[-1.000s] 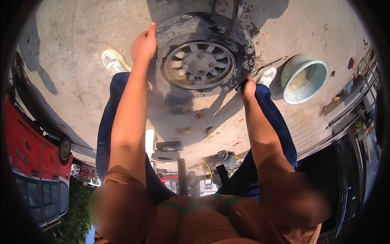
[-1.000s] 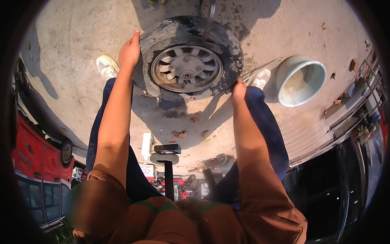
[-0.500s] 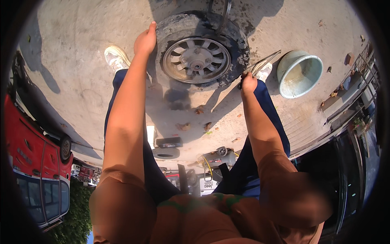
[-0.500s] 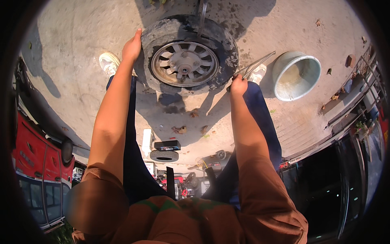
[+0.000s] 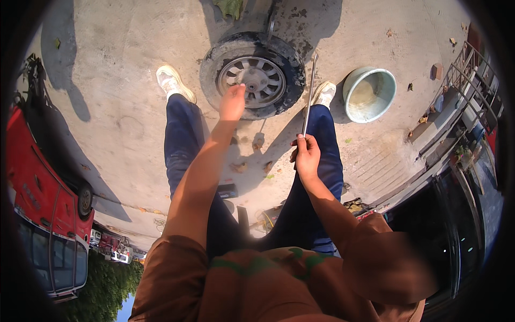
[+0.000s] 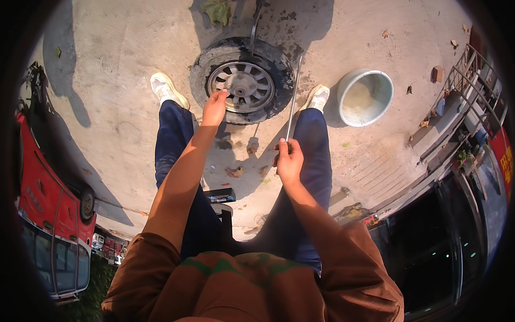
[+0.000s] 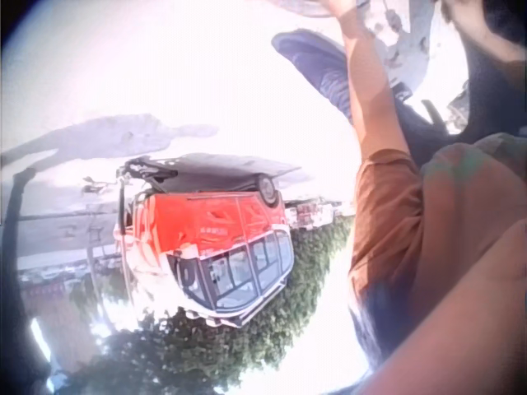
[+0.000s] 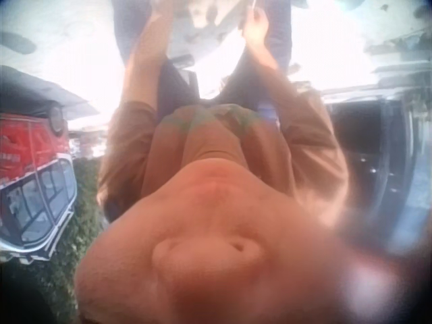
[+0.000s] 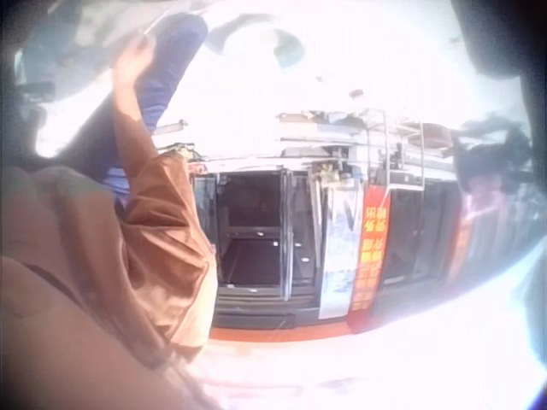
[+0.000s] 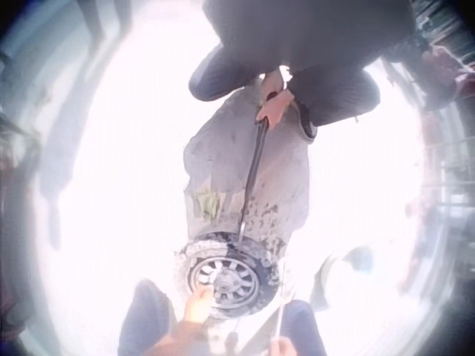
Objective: The person uses a tire lever and tire iron to pry the tire bead off the rim, then dips a cloth into a bucket of water and wipes the tire and rim. A second person assists by holding the tire and using a tire iron. The tire remains on the ground throughout.
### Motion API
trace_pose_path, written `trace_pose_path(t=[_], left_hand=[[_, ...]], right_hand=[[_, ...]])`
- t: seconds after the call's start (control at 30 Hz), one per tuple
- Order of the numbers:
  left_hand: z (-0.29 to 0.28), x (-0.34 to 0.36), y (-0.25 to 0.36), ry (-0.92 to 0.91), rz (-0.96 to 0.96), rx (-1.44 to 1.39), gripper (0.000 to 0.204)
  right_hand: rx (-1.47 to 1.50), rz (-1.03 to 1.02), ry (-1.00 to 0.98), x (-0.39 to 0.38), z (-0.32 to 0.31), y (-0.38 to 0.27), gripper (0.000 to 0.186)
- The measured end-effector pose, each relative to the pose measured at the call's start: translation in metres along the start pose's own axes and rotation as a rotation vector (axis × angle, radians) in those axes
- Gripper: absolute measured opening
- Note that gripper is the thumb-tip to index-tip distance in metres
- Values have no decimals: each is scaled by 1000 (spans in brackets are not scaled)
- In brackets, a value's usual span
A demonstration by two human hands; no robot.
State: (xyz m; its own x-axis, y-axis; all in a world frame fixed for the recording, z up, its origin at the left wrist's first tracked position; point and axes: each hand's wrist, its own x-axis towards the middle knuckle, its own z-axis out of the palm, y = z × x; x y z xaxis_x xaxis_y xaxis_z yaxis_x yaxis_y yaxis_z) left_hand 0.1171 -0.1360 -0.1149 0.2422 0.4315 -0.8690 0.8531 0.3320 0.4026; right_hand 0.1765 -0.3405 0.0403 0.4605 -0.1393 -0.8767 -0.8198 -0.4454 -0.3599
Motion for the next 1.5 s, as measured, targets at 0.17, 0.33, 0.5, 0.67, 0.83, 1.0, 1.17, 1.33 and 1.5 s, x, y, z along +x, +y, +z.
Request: trace_pose_path(t=[0.17, 0.33, 0.5, 0.67, 0.83, 1.0, 1.17, 1.33, 1.5], left_hand=[[33, -73, -1, -231, -192, -297, 39], [38, -103, 1, -344, -260, -427, 36], [31, -117, 12, -375, -321, -479, 37], [39, -126, 33, -404, -363, -486, 37], [42, -129, 52, -460, -354, -464, 41], [44, -130, 66, -479, -395, -471, 41], [55, -137, 81, -523, -391, -495, 40], [60, -138, 92, -536, -394, -515, 40], [62, -135, 91, -522, -411, -492, 39]], right_hand=[[-227, -104, -143, -56, -34, -32, 22], [-396, -88, -264, -44, -57, -62, 37], [-642, -283, -157, -25, -48, -74, 41], [-862, -519, -93, -17, -32, -89, 42], [-985, -495, -66, -17, -29, -102, 42], [-1017, -535, -83, -10, -41, -103, 43], [-939, -535, -109, -9, -44, -97, 44], [-1049, -663, -100, 0, -43, -106, 43], [-1119, -773, -98, 17, -46, -135, 37]])
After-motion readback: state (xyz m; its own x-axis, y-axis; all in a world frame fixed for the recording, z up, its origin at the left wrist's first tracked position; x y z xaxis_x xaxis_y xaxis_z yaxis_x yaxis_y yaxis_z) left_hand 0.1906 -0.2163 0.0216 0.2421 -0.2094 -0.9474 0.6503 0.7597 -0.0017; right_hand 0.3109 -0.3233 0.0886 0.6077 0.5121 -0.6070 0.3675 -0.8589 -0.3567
